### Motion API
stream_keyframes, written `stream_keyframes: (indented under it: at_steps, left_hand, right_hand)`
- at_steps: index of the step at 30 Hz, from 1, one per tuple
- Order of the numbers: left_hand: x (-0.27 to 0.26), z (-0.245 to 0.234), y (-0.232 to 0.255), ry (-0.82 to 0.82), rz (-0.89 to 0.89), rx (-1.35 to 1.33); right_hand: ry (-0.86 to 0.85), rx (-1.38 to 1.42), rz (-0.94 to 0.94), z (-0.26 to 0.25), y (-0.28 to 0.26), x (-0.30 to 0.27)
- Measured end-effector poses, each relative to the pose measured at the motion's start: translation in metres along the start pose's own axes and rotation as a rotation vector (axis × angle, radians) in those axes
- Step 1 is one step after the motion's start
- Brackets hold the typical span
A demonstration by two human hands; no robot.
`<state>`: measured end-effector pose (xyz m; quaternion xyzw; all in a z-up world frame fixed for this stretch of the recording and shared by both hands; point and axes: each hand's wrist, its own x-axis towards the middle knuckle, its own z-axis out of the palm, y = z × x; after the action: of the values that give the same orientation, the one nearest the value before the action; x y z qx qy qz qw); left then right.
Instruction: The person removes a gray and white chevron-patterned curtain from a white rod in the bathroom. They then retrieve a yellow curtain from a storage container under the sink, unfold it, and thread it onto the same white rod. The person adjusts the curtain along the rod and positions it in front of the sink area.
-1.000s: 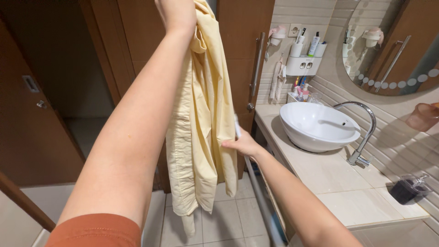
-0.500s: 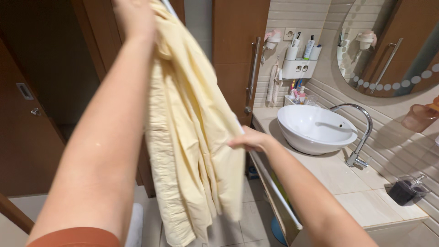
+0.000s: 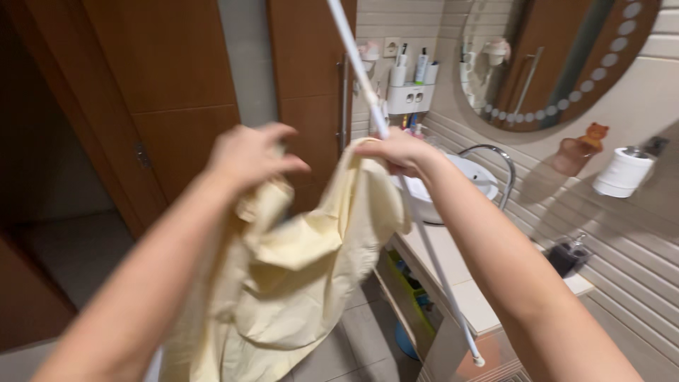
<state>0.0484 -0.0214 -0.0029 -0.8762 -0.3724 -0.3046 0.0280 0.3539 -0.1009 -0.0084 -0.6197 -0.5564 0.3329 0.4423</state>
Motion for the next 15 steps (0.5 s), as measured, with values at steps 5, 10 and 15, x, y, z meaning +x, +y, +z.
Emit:
stream_keyframes:
  at_steps: [5,10,15]
  left_hand:
    - [0.015,0.043,0.074,-0.144,0.028,-0.195]
    - [0.025,0.031,0.059,-0.120,-0.045,-0.425]
    - [0.028,0.033,0.060,-0.205,-0.033,-0.527]
  right_hand:
    - [-0.092,-0.327,0.011,0.014,-0.059,-0.011]
    - [-0.318,-0.325,-0.046,-0.021,-0.040,-0.021]
    - [-0.352,-0.083,-0.127,-0.044,-0.024,-0.023]
